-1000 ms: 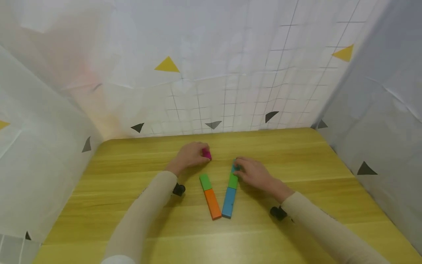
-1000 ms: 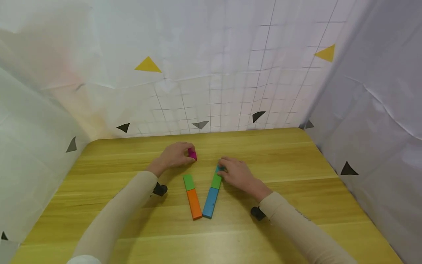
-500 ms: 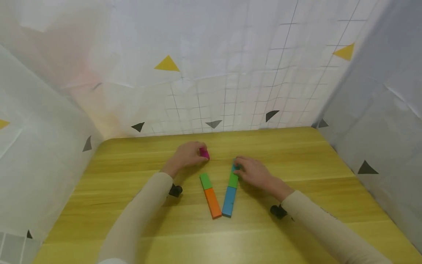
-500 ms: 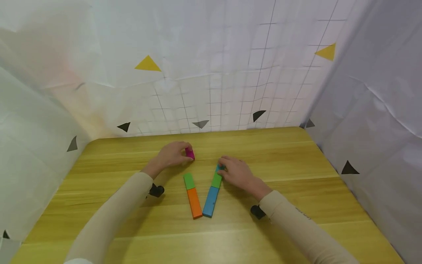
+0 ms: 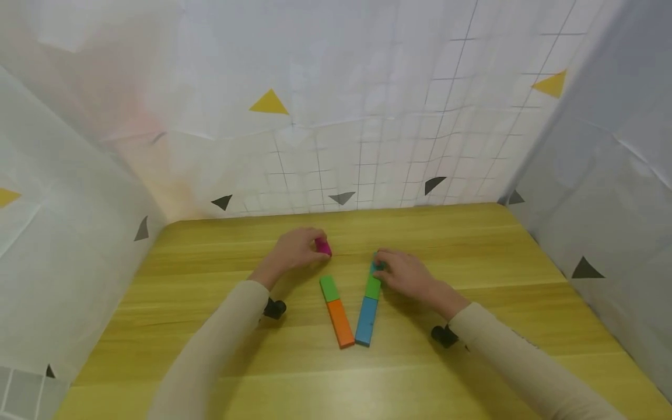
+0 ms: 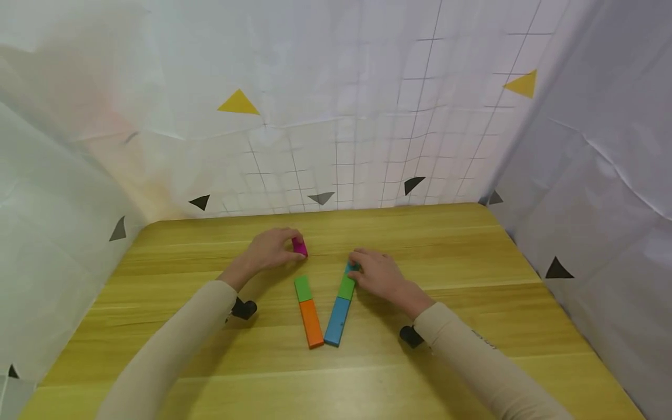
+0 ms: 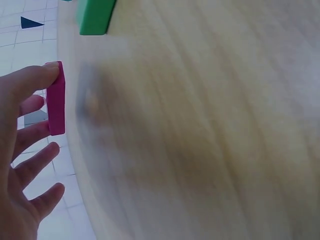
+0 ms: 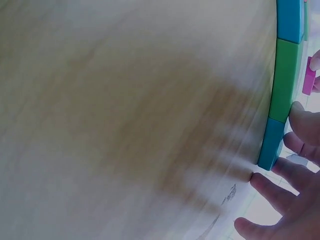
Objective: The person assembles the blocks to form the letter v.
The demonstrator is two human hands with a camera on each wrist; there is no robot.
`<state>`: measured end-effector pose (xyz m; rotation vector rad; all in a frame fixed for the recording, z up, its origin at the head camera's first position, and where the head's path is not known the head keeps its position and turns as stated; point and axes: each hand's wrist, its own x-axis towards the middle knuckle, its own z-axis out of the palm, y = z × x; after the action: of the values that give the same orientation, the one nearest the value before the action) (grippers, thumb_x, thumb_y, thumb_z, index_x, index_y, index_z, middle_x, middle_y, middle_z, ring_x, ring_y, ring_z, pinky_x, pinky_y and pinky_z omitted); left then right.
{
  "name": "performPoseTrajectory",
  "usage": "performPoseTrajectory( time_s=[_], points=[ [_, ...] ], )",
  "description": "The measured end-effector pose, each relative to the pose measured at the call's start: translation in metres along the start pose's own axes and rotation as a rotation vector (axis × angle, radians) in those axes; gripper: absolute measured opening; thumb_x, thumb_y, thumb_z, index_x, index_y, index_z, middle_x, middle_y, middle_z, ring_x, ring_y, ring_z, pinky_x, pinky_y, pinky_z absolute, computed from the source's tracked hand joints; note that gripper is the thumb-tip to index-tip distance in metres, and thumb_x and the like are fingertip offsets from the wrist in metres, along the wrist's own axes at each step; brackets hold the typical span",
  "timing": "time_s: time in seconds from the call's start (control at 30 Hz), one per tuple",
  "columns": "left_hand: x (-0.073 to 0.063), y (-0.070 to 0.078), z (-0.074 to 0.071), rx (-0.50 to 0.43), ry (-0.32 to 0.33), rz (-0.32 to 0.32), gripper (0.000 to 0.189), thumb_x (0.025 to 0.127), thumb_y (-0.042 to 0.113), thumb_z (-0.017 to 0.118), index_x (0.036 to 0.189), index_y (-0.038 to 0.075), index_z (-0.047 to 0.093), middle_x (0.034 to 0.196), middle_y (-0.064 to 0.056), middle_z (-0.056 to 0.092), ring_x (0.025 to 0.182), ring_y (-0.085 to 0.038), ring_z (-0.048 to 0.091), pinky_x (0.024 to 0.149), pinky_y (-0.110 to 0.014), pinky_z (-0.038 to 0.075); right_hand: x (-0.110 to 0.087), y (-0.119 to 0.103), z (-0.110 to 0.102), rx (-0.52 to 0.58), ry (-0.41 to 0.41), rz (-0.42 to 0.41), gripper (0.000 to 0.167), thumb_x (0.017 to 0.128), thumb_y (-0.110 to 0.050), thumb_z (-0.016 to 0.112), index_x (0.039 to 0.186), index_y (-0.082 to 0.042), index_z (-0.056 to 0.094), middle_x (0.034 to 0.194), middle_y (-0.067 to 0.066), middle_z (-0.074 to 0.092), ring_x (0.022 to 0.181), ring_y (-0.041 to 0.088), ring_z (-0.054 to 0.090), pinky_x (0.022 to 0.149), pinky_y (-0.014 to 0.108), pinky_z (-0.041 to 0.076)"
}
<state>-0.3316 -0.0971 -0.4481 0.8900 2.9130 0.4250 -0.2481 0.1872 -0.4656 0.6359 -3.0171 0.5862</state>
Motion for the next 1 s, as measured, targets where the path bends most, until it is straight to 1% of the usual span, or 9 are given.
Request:
performPoseTrajectory(
  time_s=[0.23, 0.33, 0.43, 0.57, 0.73, 0.8, 1.0],
  points=[
    [-0.009, 0.0, 0.001, 0.026, -0.018, 0.006, 0.033, 0.087, 0.047, 0.072, 0.11, 0.025, 0.065, 0.1, 0.007, 0.067, 0.087, -0.013, 0.055, 0.077, -0.029, 0.048, -0.002, -0.002, -0.002, -0.007, 0.007, -0.01, 0.019, 0.094, -0.027, 0.068, 0.108, -0.015, 0.067, 0.105, -0.001, 0.068, 0.082, 0.012, 0.058, 0.073, 0.035, 0.053],
    [-0.011, -0.001, 0.002, 0.02, -0.018, 0.014, 0.034, 0.087, 0.048, 0.072, 0.111, 0.024, 0.066, 0.1, 0.006, 0.067, 0.086, -0.013, 0.055, 0.076, -0.028, 0.048, -0.002, -0.003, -0.002, -0.011, 0.01, -0.004, 0.019, 0.094, -0.027, 0.068, 0.108, -0.015, 0.067, 0.105, -0.001, 0.068, 0.083, 0.013, 0.059, 0.075, 0.038, 0.053],
    [-0.013, -0.001, 0.001, -0.008, -0.009, 0.011, 0.034, 0.087, 0.048, 0.072, 0.11, 0.023, 0.066, 0.1, 0.007, 0.067, 0.086, -0.012, 0.056, 0.075, -0.028, 0.049, -0.002, -0.003, -0.002, -0.03, 0.014, 0.0, 0.019, 0.094, -0.028, 0.068, 0.108, -0.015, 0.067, 0.106, -0.001, 0.068, 0.087, 0.015, 0.062, 0.082, 0.047, 0.053],
    [-0.016, -0.001, 0.001, -0.054, -0.005, 0.005, 0.033, 0.086, 0.047, 0.073, 0.108, 0.024, 0.066, 0.098, 0.008, 0.067, 0.085, -0.012, 0.056, 0.075, -0.029, 0.049, -0.002, -0.003, -0.002, -0.054, 0.019, 0.004, 0.019, 0.094, -0.029, 0.068, 0.108, -0.016, 0.066, 0.108, -0.001, 0.069, 0.094, 0.018, 0.065, 0.089, 0.057, 0.05],
    [-0.022, -0.001, 0.002, -0.098, -0.035, 0.004, 0.031, 0.087, 0.046, 0.073, 0.108, 0.025, 0.065, 0.096, 0.009, 0.065, 0.085, -0.013, 0.056, 0.075, -0.028, 0.049, -0.002, -0.004, -0.002, -0.048, 0.018, 0.008, 0.019, 0.094, -0.029, 0.068, 0.108, -0.016, 0.066, 0.11, 0.0, 0.069, 0.098, 0.02, 0.065, 0.091, 0.06, 0.048],
    [-0.024, -0.001, 0.004, -0.099, -0.041, 0.009, 0.03, 0.087, 0.047, 0.072, 0.107, 0.026, 0.065, 0.095, 0.01, 0.064, 0.085, -0.013, 0.056, 0.075, -0.027, 0.049, -0.001, -0.004, -0.002, -0.047, 0.017, 0.007, 0.02, 0.094, -0.029, 0.068, 0.109, -0.016, 0.066, 0.111, 0.0, 0.069, 0.099, 0.021, 0.066, 0.092, 0.062, 0.047],
    [-0.027, -0.002, 0.008, -0.096, -0.035, 0.03, 0.03, 0.087, 0.05, 0.072, 0.105, 0.028, 0.065, 0.093, 0.012, 0.063, 0.084, -0.012, 0.055, 0.075, -0.027, 0.048, -0.001, -0.002, 0.0, -0.048, 0.01, 0.007, 0.019, 0.095, -0.03, 0.066, 0.11, -0.017, 0.066, 0.115, 0.0, 0.068, 0.102, 0.021, 0.065, 0.094, 0.063, 0.045]
  ],
)
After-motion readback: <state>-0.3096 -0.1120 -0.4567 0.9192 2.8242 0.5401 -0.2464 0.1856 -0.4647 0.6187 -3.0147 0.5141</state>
